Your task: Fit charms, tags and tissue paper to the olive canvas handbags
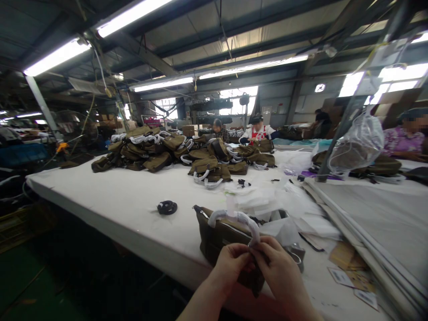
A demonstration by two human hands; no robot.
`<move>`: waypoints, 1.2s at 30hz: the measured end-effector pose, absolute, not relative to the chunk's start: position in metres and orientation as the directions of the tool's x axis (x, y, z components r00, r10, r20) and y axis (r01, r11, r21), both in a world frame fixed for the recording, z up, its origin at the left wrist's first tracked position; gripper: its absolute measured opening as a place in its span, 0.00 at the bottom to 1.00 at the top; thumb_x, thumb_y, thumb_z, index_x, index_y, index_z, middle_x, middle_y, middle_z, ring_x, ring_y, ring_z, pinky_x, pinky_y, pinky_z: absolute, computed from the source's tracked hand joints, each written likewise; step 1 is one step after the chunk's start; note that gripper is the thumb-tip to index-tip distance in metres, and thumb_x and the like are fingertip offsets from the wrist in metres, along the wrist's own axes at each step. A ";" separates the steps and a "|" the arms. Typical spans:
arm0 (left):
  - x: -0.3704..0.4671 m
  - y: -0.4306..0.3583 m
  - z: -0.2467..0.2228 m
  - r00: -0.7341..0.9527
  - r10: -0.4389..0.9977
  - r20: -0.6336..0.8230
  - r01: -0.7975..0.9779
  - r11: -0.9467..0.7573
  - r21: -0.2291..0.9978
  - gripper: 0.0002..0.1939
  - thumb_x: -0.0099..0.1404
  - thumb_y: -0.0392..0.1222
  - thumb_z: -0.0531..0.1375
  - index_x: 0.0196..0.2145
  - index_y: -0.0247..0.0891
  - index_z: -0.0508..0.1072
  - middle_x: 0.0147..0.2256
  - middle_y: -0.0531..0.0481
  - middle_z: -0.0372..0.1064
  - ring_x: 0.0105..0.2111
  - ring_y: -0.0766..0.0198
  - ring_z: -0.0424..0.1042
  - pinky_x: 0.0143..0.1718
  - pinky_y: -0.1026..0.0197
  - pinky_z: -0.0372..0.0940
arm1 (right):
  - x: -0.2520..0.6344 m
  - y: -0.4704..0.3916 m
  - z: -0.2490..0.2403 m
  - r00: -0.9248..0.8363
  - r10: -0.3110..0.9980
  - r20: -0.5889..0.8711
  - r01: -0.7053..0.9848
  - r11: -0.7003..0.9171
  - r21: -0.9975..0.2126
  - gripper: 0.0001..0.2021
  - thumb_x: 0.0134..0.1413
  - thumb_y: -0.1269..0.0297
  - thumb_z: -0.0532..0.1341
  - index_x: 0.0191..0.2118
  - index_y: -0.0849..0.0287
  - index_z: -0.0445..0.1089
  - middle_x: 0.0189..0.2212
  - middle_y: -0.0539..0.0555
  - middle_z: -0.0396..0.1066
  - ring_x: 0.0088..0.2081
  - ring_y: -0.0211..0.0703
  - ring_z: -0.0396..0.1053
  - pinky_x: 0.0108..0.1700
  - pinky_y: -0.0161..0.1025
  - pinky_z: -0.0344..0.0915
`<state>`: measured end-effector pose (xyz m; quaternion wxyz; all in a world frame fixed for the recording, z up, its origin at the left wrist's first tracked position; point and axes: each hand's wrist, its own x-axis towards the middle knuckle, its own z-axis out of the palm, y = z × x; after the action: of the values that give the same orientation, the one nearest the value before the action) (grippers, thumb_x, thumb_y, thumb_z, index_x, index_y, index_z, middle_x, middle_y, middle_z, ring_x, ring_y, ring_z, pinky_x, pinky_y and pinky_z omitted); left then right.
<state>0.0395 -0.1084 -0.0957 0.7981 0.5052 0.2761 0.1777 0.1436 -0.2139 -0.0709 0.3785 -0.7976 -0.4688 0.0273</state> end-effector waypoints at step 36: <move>0.069 -0.069 -0.055 0.991 0.094 -0.092 0.128 -0.507 0.852 0.16 0.60 0.52 0.61 0.27 0.35 0.77 0.25 0.46 0.72 0.24 0.62 0.67 0.29 0.59 0.66 | 0.162 -0.254 -0.084 0.641 0.768 0.019 0.151 -0.102 -0.983 0.22 0.55 0.56 0.59 0.55 0.59 0.67 0.44 0.57 0.78 0.48 0.49 0.75 0.53 0.46 0.71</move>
<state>0.0690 -0.0687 -0.0552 0.4923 0.8679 0.0639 -0.0169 0.1618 -0.2535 -0.0842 0.5827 -0.6934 -0.3313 0.2645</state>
